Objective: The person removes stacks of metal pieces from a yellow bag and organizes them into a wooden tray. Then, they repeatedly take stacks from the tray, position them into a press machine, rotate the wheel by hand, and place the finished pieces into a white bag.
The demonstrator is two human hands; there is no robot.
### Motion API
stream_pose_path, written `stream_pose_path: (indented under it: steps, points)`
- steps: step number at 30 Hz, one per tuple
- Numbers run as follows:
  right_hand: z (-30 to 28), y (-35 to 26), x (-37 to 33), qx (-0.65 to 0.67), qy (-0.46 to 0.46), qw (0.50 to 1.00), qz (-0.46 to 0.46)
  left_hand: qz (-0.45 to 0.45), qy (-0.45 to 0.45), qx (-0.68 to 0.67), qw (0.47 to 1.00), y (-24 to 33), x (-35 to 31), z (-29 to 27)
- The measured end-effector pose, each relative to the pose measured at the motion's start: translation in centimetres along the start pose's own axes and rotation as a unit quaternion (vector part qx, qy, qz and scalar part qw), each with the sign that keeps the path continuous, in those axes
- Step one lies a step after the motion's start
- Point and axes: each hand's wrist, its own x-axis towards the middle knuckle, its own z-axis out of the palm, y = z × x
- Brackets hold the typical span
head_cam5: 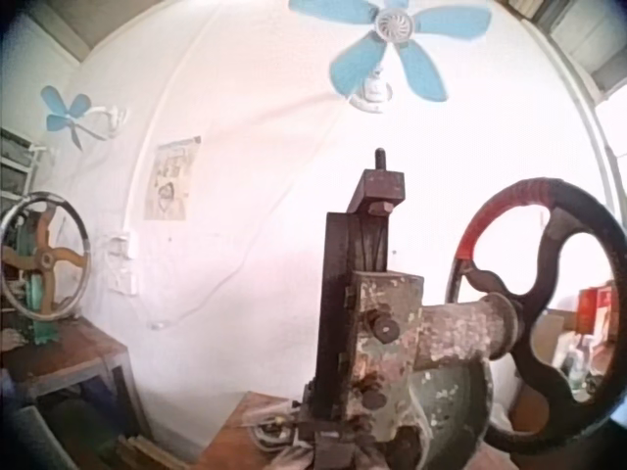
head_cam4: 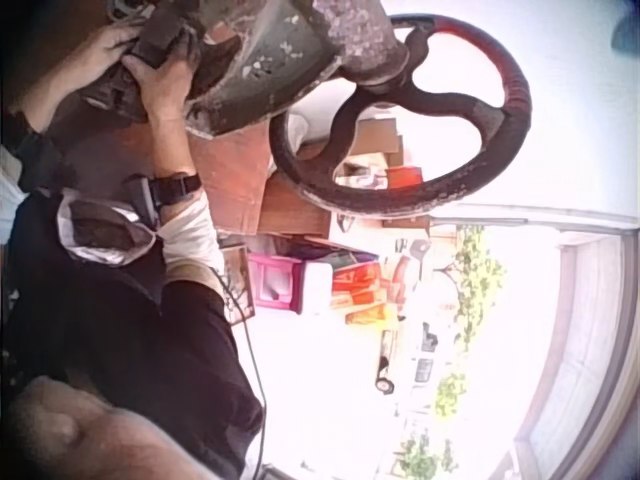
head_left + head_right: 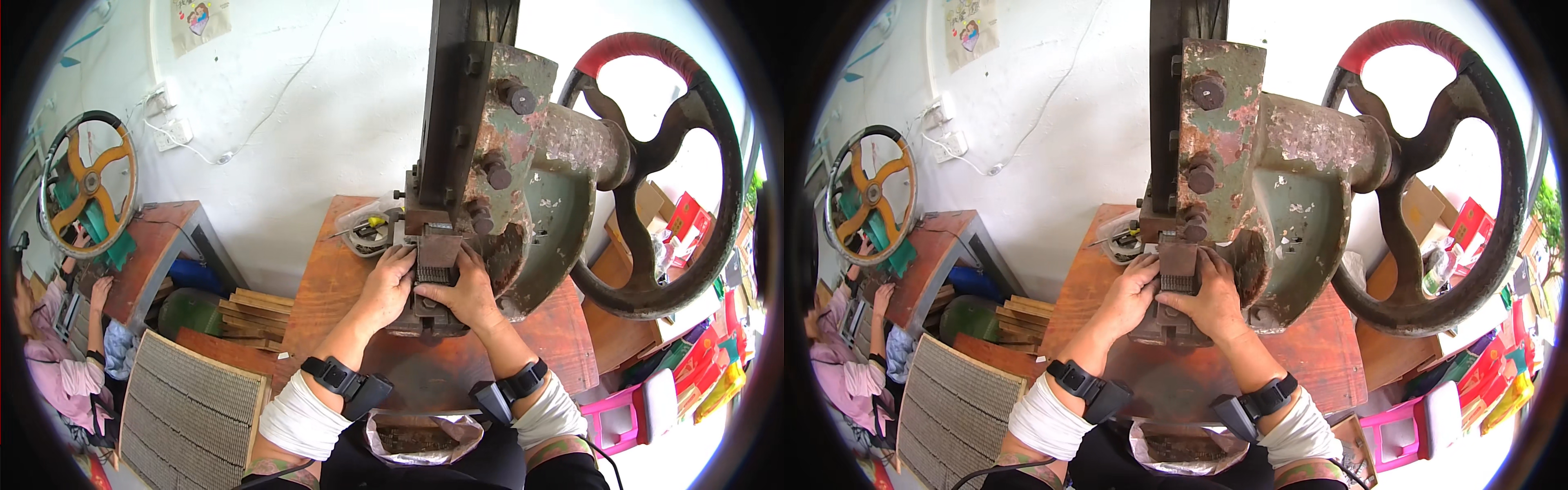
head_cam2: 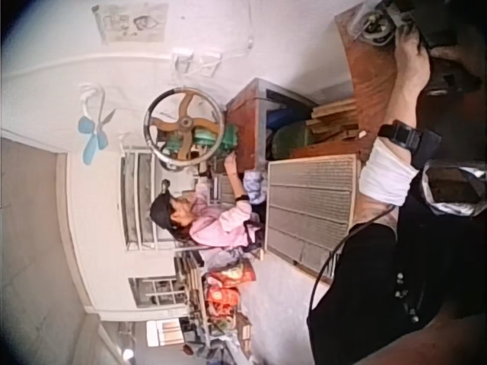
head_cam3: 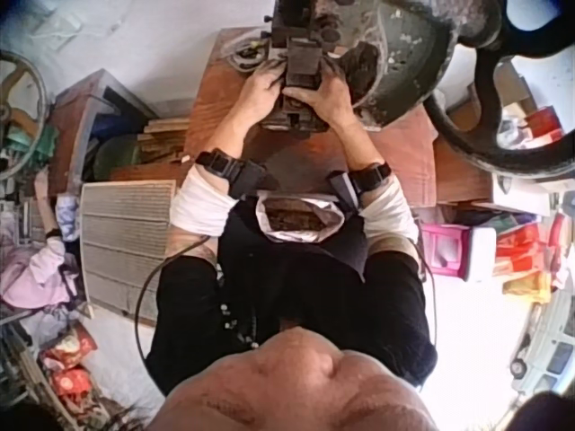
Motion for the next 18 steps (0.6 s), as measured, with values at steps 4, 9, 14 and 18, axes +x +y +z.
stream_pose_path:
  steps: [4,9,14,18]
  points:
    - [0.2,1.1,0.5,0.044,-0.004,0.998,0.034,-0.029,-0.017,0.04,0.999,-0.3,0.0,0.2]
    - [-3.7,-3.8,-0.9,0.013,-0.033,0.994,0.1,-0.074,-0.067,0.136,0.986,1.0,-0.2,-0.3]
    - [-23.2,-12.4,-3.7,-0.206,0.191,0.955,-0.098,-0.139,-0.111,0.181,0.967,2.6,-0.6,-0.8]
    - [-39.3,-13.0,5.6,-0.204,0.158,0.965,0.039,-0.131,-0.109,0.17,0.971,2.7,-0.4,-0.8]
